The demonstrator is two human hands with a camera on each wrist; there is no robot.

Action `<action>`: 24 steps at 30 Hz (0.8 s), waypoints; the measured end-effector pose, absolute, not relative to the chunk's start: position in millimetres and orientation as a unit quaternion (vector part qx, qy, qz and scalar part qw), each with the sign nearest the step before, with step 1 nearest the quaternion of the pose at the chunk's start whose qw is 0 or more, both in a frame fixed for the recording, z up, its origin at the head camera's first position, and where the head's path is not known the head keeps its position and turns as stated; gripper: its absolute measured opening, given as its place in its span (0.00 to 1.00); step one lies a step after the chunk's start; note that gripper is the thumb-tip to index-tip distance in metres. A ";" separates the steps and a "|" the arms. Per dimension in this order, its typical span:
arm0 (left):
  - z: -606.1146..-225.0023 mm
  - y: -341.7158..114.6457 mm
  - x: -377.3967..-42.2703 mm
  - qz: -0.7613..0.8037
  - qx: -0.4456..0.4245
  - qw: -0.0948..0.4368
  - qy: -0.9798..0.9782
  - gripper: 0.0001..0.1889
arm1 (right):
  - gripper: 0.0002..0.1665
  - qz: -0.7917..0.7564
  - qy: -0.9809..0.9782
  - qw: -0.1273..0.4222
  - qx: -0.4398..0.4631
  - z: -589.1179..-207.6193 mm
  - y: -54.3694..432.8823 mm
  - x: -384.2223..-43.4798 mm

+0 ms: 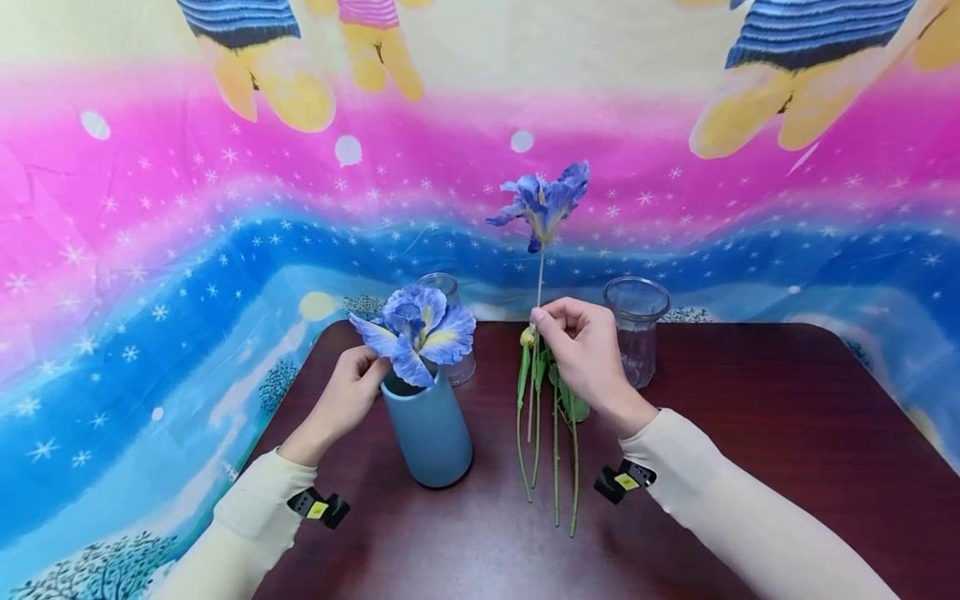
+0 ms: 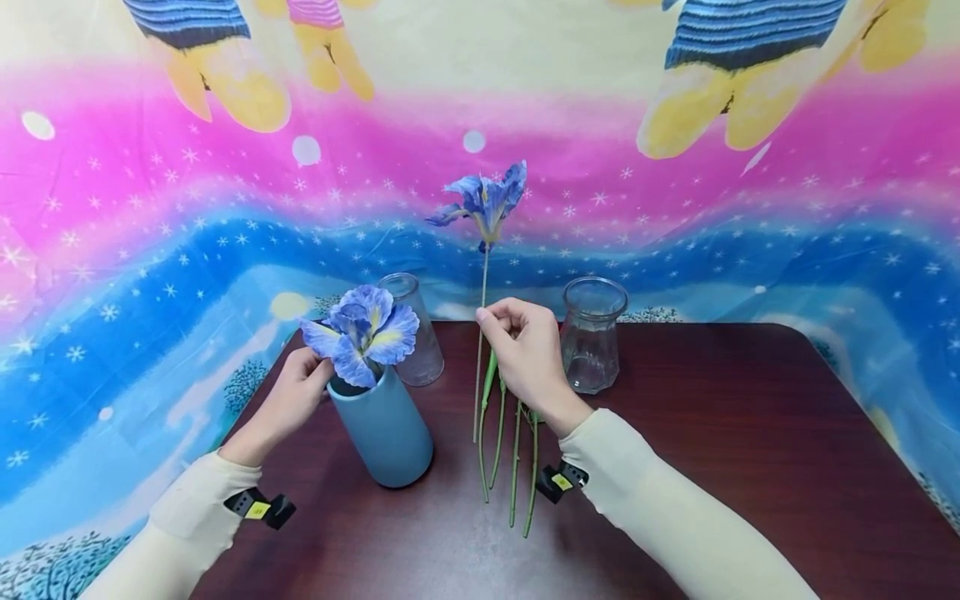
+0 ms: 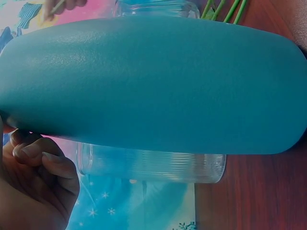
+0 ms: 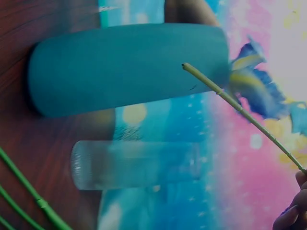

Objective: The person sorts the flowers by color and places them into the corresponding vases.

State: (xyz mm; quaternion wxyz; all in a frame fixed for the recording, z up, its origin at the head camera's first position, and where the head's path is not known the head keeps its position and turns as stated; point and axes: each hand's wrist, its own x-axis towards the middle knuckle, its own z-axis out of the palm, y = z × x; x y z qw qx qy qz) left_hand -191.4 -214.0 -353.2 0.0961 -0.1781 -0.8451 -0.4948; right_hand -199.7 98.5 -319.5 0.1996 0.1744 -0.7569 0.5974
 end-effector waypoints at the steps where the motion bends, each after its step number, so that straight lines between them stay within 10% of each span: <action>1: -352.9 -213.8 -191.5 -0.495 -0.178 0.096 -0.845 0.22 | 0.10 0.599 -0.753 0.206 0.178 -316.2 97.7 -198.6; 24: -353.0 -214.7 -191.5 -0.490 -0.190 0.098 -0.845 0.23 | 0.07 0.634 -0.681 0.254 0.264 -269.5 55.7 -175.1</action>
